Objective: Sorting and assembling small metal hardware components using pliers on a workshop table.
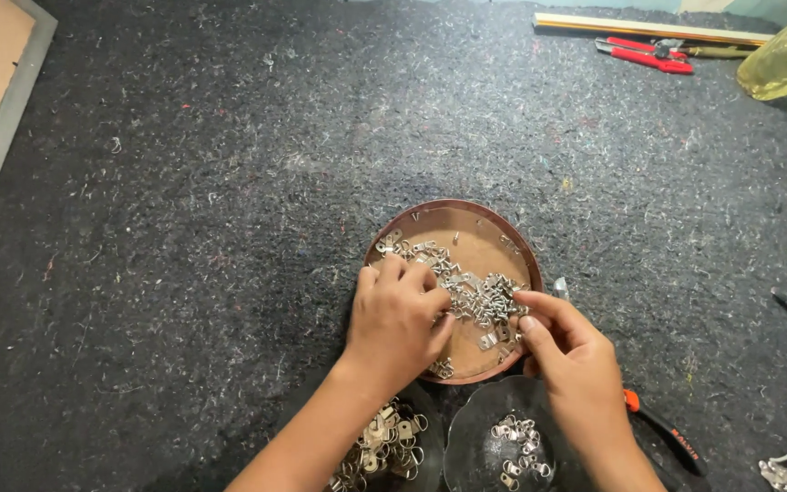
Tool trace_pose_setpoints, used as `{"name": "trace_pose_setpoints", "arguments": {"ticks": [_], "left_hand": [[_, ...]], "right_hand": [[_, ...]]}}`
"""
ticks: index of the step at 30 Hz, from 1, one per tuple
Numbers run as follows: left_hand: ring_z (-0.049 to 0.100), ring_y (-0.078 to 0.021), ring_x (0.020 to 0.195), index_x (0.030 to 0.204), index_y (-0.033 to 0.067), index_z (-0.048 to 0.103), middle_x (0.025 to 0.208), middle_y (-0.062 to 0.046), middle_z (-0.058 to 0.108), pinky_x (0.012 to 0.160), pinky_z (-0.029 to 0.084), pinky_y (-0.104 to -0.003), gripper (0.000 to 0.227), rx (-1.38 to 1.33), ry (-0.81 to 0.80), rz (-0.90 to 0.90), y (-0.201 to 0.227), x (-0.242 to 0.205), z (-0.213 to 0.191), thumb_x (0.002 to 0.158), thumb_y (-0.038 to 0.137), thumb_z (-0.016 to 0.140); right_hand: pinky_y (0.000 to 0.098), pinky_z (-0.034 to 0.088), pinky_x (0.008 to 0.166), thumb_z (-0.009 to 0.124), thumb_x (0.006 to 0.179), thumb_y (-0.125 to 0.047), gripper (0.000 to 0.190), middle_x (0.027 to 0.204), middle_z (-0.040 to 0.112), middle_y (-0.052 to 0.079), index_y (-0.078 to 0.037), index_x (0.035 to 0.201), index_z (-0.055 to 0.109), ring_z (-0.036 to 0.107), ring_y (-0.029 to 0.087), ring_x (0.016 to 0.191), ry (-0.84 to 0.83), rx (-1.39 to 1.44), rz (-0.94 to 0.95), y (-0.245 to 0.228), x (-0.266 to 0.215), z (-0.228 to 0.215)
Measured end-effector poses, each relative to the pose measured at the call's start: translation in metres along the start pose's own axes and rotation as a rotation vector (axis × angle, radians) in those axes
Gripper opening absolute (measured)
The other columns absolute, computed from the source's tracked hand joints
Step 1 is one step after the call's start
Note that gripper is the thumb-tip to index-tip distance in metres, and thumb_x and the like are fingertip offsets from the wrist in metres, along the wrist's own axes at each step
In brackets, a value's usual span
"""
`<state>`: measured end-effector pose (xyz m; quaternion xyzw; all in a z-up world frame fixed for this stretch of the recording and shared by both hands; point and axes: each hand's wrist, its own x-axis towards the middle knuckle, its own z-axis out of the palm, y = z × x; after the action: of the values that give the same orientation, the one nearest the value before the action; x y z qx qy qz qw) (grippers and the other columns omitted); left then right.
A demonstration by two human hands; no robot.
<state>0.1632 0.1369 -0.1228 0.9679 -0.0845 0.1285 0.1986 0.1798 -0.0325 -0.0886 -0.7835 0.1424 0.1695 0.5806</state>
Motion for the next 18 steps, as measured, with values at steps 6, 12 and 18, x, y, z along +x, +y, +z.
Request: {"name": "trace_pose_setpoints", "arguments": {"ticks": [6, 12, 18], "left_hand": [[0.041, -0.0268, 0.067, 0.054, 0.0125, 0.057, 0.067, -0.002, 0.049, 0.05, 0.029, -0.039, 0.009, 0.125, 0.173, 0.007, 0.009, 0.003, 0.009, 0.059, 0.006, 0.06], [0.041, -0.0266, 0.069, 0.052, 0.0141, 0.057, 0.069, -0.003, 0.05, 0.052, 0.031, -0.038, 0.014, 0.16, 0.096, 0.105, 0.015, 0.005, 0.012, 0.063, 0.007, 0.061], [0.042, -0.0256, 0.07, 0.05, 0.0151, 0.057, 0.062, 0.0, 0.05, 0.051, 0.029, -0.037, 0.014, 0.23, 0.12, 0.116, 0.019, 0.005, 0.02, 0.062, 0.009, 0.061]], "right_hand": [[0.0279, 0.044, 0.044, 0.056, 0.08, -0.004, 0.022, 0.08, 0.066, 0.014, 0.0, 0.1, 0.06, 0.055, 0.018, 0.058, -0.045, 0.133, -0.027, 0.007, 0.0, -0.001], [0.0273, 0.044, 0.045, 0.055, 0.08, -0.005, 0.021, 0.083, 0.068, 0.014, -0.001, 0.1, 0.061, 0.055, 0.016, 0.062, -0.05, 0.128, 0.005, 0.003, -0.007, -0.005], [0.03, 0.045, 0.048, 0.056, 0.08, -0.003, 0.018, 0.085, 0.068, 0.017, 0.001, 0.097, 0.059, 0.057, 0.02, 0.064, -0.052, 0.221, 0.055, 0.007, -0.014, -0.005]]}}
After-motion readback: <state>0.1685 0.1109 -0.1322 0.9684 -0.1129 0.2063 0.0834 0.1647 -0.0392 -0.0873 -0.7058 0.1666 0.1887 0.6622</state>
